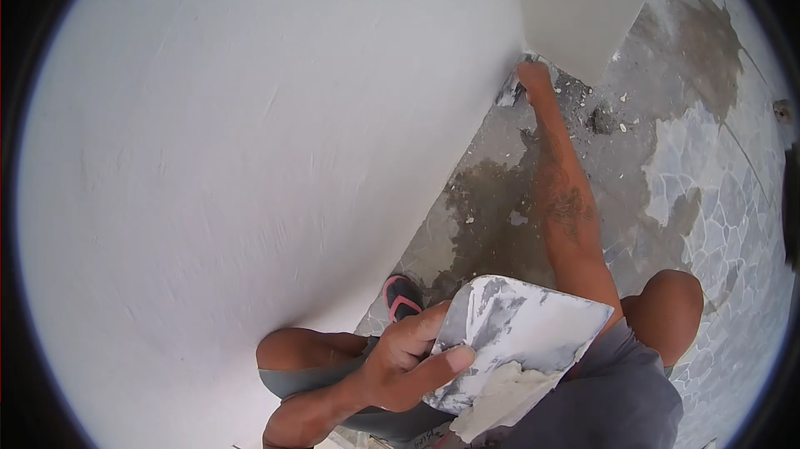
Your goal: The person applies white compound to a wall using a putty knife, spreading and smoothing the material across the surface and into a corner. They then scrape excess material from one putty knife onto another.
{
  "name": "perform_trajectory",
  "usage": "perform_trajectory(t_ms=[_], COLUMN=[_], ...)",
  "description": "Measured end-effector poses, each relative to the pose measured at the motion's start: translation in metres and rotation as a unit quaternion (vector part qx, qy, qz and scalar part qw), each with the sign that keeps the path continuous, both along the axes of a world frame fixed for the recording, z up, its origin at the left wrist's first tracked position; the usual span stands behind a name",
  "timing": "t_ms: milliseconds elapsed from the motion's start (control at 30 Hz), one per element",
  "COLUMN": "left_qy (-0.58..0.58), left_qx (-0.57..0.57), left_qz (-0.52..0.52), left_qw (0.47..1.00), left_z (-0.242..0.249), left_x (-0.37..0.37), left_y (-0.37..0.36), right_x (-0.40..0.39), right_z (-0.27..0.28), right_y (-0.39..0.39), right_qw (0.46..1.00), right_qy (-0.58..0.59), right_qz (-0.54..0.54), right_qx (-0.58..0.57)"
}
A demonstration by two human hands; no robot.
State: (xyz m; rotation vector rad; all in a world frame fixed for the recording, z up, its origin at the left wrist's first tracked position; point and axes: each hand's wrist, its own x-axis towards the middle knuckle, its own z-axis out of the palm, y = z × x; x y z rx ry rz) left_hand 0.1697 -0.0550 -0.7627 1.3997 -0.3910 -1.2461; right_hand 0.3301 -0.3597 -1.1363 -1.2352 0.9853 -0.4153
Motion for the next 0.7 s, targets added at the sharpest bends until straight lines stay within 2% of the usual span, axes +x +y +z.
perform_trajectory(t_ms=[33, 133, 167, 200, 267, 367, 467, 533, 567, 667, 700], left_qy=[0.039, -0.004, -0.038, -0.026, 0.004, 0.036, 0.043, 0.05, 0.003, -0.022, -0.005], left_qx=[0.003, -0.014, -0.028, -0.027, -0.018, 0.028, 0.041, 0.029, 0.019, -0.029, -0.03], left_qz=[0.025, -0.024, -0.043, -0.035, -0.024, 0.034, 0.039, 0.025, -0.012, -0.037, -0.014], left_qw=[0.999, 1.0, 0.998, 0.999, 1.0, 0.998, 0.997, 0.998, 1.0, 0.999, 0.999], left_z=[0.001, 0.001, 0.006, 0.005, 0.004, -0.001, -0.003, -0.006, -0.005, -0.001, -0.004], left_x=[0.0, 0.0, -0.001, -0.001, -0.003, -0.005, -0.008, -0.009, -0.008, -0.007, -0.009], left_y=[0.0, -0.002, -0.005, -0.005, -0.002, -0.008, -0.003, -0.004, -0.004, -0.006, -0.003], right_x=[-0.004, -0.01, -0.022, -0.034, -0.033, -0.042, -0.05, -0.055, -0.056, -0.047, -0.046], right_z=[0.002, 0.009, 0.037, 0.068, 0.037, 0.028, 0.025, 0.038, 0.043, 0.034, 0.033], right_y=[0.001, 0.032, 0.049, 0.069, 0.128, 0.164, 0.14, 0.137, 0.138, 0.149, 0.145], right_qw=[0.999, 0.996, 0.994, 0.991, 0.981, 0.977, 0.991, 0.994, 0.995, 0.986, 0.985], right_qy=[0.0, 0.021, 0.057, 0.092, 0.099, 0.112, 0.071, 0.052, 0.043, 0.112, 0.115], right_qz=[-0.008, 0.073, 0.088, 0.099, 0.04, 0.004, 0.01, 0.024, 0.033, 0.076, 0.072], right_qx=[0.036, -0.036, -0.011, 0.011, -0.162, -0.182, 0.112, 0.089, 0.078, -0.101, -0.108])
